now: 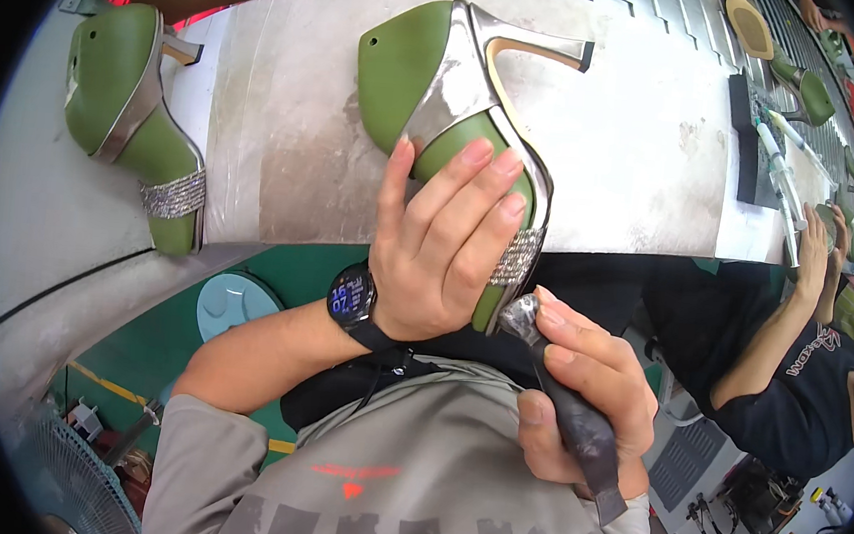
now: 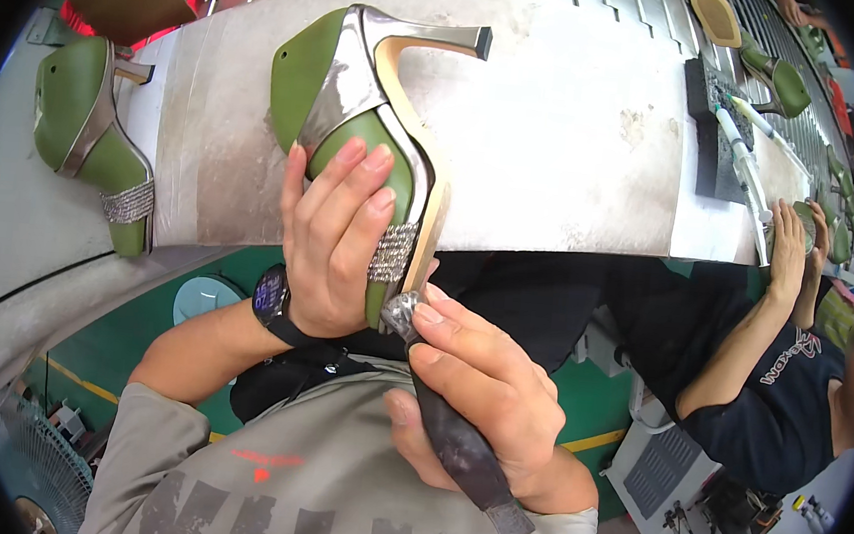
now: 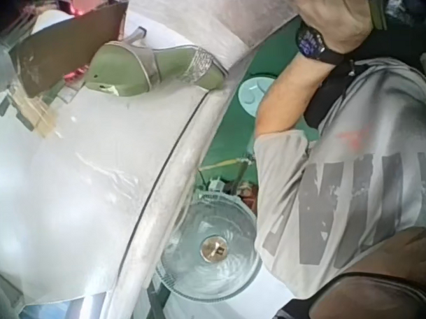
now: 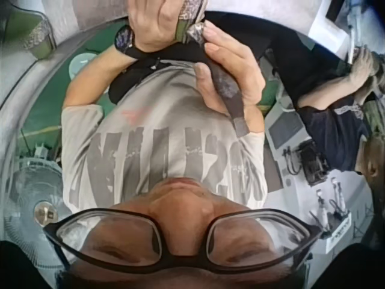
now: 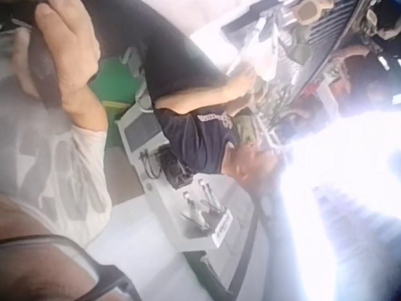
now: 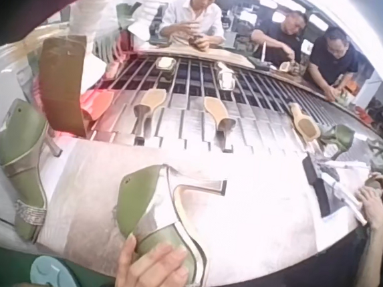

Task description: The person attaches soles to high-heeled shoes on shoe lasts by pressing the soles on by hand, tapping the edges with a hammer, applying adhesive with a syringe, and hammering the seams.

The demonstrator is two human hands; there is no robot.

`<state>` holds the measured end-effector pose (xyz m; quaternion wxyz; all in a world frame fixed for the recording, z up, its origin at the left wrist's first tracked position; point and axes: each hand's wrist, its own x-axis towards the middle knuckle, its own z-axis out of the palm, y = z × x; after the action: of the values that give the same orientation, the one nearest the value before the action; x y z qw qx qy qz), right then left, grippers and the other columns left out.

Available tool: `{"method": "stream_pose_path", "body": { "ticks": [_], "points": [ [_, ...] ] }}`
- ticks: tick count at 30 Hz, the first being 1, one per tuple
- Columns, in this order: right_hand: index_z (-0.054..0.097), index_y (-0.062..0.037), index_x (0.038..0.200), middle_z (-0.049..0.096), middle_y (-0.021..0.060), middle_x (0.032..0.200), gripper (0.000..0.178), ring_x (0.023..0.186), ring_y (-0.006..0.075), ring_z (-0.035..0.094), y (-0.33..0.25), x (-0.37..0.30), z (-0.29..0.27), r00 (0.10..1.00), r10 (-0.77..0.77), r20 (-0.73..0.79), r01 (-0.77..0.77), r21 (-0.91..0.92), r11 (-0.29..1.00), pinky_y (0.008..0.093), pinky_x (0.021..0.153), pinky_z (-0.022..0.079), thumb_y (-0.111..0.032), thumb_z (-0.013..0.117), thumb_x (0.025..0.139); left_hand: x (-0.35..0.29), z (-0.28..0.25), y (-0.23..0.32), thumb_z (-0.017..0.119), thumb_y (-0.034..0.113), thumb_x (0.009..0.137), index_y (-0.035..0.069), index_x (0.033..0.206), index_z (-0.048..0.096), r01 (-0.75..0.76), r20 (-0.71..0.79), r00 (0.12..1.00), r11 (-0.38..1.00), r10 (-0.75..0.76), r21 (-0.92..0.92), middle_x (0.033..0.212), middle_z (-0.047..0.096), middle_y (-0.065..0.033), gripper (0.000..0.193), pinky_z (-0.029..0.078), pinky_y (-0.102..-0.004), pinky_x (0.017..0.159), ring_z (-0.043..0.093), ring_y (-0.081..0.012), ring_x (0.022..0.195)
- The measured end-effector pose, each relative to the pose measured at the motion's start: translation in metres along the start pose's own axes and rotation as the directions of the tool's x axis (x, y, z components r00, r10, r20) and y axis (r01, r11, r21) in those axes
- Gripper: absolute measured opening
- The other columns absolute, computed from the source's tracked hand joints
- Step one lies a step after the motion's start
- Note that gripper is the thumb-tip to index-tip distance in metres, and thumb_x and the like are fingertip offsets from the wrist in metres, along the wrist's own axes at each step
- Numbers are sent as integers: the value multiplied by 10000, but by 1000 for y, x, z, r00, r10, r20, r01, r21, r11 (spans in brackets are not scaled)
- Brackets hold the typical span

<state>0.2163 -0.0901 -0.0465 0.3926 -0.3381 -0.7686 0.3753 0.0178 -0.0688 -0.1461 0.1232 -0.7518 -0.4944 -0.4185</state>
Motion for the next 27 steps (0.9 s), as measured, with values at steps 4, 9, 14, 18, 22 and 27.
{"method": "stream_pose_path", "body": {
  "ticks": [4,9,14,18,22,27],
  "points": [
    [635,71,1108,707,311,1181,373,1142,458,719,4,20,-9,999,38,22,-38,20,999,463,973,613,-9,835,804,6,1,7,637,109,1012,68,1307,560,106,-34,993,992,-109,-74,1381,670,-150,308,315,-644,1211,620,-315,1317],
    [629,89,1095,714,329,1154,332,1114,418,736,9,40,-21,991,135,21,-137,125,983,452,965,611,2,817,836,5,1,7,633,135,1018,86,1300,568,117,-25,992,990,-120,-82,1362,678,-137,293,325,-665,1200,629,-306,1300],
    [655,54,1108,745,289,1097,292,1061,340,762,16,70,-41,942,306,139,-328,180,927,378,906,608,-23,802,867,2,3,5,618,149,1026,90,1287,573,104,-21,994,992,-105,-78,1344,681,-119,271,332,-694,1184,642,-290,1275],
    [673,69,1084,780,195,1032,221,865,151,717,7,105,-54,767,599,229,-641,224,734,292,796,575,-27,759,904,-2,8,6,620,173,1029,112,1306,562,101,-30,994,992,-103,-72,1352,673,-91,290,332,-696,1185,636,-271,1283],
    [652,80,998,755,264,1007,415,975,308,748,12,144,-54,590,762,267,-804,103,586,396,941,580,-264,779,803,-4,10,9,622,191,1030,142,1305,553,129,-49,990,988,-133,-79,1358,667,-45,288,319,-700,1193,622,-231,1299],
    [666,70,1010,768,254,1015,359,919,266,750,37,172,-53,575,729,372,-793,35,608,364,894,593,-224,759,827,-5,7,7,634,202,1024,165,1273,560,128,-20,991,986,-131,-109,1337,671,-18,262,291,-710,1209,610,-214,1311]
  ]
}}
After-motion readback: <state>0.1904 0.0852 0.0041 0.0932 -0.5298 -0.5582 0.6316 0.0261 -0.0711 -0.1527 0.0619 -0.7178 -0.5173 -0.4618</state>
